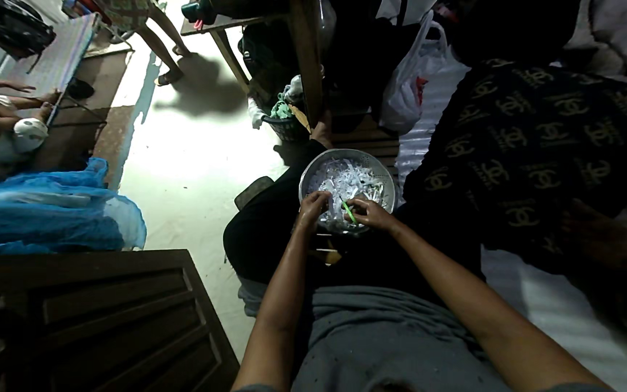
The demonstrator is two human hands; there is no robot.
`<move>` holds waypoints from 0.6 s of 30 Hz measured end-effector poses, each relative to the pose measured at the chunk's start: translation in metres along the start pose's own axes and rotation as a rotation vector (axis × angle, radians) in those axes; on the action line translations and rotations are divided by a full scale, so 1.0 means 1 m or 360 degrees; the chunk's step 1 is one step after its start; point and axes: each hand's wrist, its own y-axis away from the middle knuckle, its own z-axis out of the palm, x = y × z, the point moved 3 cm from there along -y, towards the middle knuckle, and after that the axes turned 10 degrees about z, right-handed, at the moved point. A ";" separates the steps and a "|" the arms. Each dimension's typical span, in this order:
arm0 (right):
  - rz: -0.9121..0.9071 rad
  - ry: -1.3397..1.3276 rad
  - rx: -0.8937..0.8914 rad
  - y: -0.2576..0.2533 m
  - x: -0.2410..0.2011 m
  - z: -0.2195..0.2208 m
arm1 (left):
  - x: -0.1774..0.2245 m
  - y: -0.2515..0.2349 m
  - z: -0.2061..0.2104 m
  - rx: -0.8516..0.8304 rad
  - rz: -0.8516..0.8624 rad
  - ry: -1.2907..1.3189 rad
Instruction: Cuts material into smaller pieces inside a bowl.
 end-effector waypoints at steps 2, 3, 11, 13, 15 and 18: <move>-0.0008 0.0014 0.0014 0.000 0.000 0.000 | -0.001 0.000 0.000 -0.0037 0.0030 -0.0005; -0.0020 -0.0001 0.0027 0.000 0.000 0.000 | -0.001 0.000 0.000 -0.0059 0.0041 -0.0013; -0.0037 -0.0028 0.0053 0.000 -0.001 0.000 | -0.001 0.000 0.001 -0.0062 0.0018 -0.0070; -0.0028 -0.0026 0.0046 0.001 -0.001 -0.001 | 0.000 0.001 0.000 -0.0055 0.0023 -0.0095; -0.0017 -0.0036 0.0047 0.002 -0.002 0.000 | 0.001 0.001 0.000 -0.0068 0.0035 -0.0121; -0.0013 -0.0028 0.0042 0.003 -0.003 0.000 | -0.001 0.000 0.000 -0.0079 0.0050 -0.0110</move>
